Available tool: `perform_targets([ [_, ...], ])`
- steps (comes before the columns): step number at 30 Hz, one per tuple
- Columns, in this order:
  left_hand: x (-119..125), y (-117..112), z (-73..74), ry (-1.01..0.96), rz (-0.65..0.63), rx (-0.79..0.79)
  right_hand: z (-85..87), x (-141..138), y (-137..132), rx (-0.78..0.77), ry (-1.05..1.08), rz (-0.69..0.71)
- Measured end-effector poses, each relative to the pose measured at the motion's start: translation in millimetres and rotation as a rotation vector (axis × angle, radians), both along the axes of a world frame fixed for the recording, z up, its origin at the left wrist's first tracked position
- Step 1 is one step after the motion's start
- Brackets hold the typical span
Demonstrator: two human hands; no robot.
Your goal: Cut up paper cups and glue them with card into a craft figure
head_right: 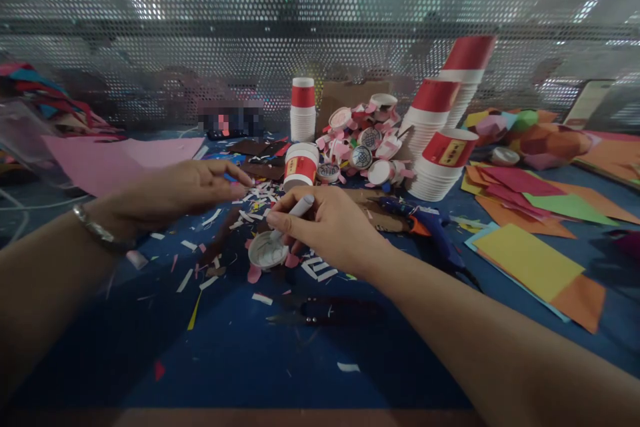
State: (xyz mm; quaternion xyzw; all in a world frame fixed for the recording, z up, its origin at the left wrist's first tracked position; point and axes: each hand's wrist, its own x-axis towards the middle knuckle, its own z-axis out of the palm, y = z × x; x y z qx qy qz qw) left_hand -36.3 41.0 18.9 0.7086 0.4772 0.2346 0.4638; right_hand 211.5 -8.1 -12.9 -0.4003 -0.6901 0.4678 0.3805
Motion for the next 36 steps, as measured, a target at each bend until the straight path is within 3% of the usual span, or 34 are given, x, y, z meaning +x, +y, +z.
perform_targets([
  [4,4.9,-12.2,0.4,0.266,-0.257,-0.006,-2.6,2.0,0.5,0.125,-0.145,-0.006],
  [9,11.5,-13.4,-9.5,0.334,-0.382,0.006,-3.9,2.3,-2.5,0.264,-0.252,-0.048],
  [16,17.8,-15.4,-15.3,0.328,-0.339,0.050,-4.5,-1.5,-4.7,0.259,-0.268,-0.042],
  [21,19.5,-16.9,-14.7,0.317,-0.329,0.042,-6.1,-5.3,-5.7,0.178,-0.176,0.021],
  [28,19.9,-19.2,-13.9,0.326,-0.292,-0.015,-2.1,-2.5,-8.3,0.203,-0.204,0.058],
  [36,18.6,-17.1,-13.3,0.334,-0.351,0.110,1.0,3.8,-5.9,0.259,-0.306,-0.038],
])
